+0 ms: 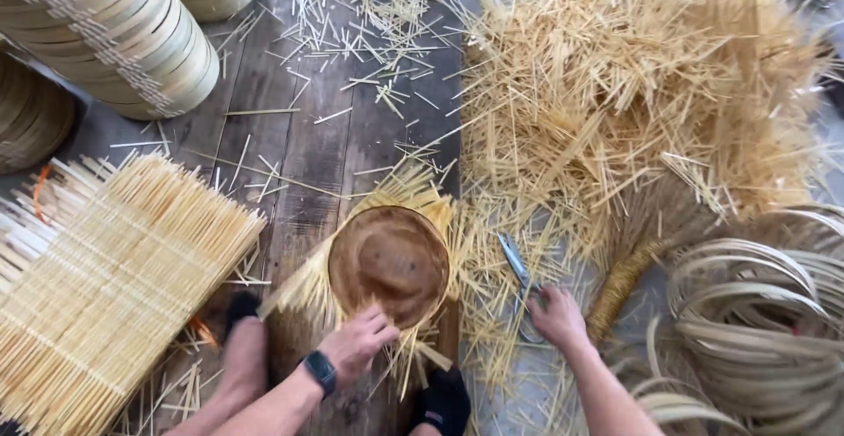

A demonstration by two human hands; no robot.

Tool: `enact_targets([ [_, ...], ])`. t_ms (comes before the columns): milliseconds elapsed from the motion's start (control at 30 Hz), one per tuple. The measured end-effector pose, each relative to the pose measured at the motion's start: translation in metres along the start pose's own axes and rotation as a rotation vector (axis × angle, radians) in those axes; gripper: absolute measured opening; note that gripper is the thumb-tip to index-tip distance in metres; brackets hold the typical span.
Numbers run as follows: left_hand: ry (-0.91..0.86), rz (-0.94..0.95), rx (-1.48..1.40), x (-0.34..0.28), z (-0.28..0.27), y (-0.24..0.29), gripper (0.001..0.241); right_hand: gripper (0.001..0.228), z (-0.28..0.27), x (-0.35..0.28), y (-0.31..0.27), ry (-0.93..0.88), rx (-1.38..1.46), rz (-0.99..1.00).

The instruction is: The person sits on the floor of a bamboo workshop and assembles a round woven bamboo sieve. They lay a woven bamboo mat over a wooden mold, trim excess bamboo strips with scissors, tuck and weave the strips around the rim, and fit a bamboo ring around the edge.

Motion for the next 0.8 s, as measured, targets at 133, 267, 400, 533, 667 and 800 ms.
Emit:
enact_targets([
  [133,0.213,-0.372,-0.089,0.004,0.002,-0.084,0.033,0.074,0.071,0.012,0.091,0.091,-0.179,0.041],
  [267,0.221,-0.414,-0.040,0.103,-0.086,-0.045,0.086,0.061,0.080,0.021,0.091,0.004,0.149,0.153],
  [400,-0.086,-0.782,-0.004,0.121,-0.040,-0.054,0.126,0.052,0.092,0.018,0.078,-0.240,0.242,0.222],
  [533,-0.204,-0.862,0.019,0.108,-0.055,-0.055,0.098,0.073,0.069,-0.008,0.030,-0.156,0.439,0.205],
  [667,0.153,-0.453,0.006,0.109,-0.073,-0.031,0.090,0.062,0.048,-0.025,0.017,-0.029,0.347,0.302],
  [800,-0.424,-0.300,0.178,0.136,-0.030,-0.050,0.104,0.046,0.069,0.002,0.046,0.048,0.695,0.518],
])
Point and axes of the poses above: each hand's wrist, its own x-axis towards the middle knuckle, its own z-axis out of the palm, y = z × x, the point moved 8 cm from there along x, towards the middle knuckle, and after that the axes turned 12 degrees about -z, right-handed, at the moved point
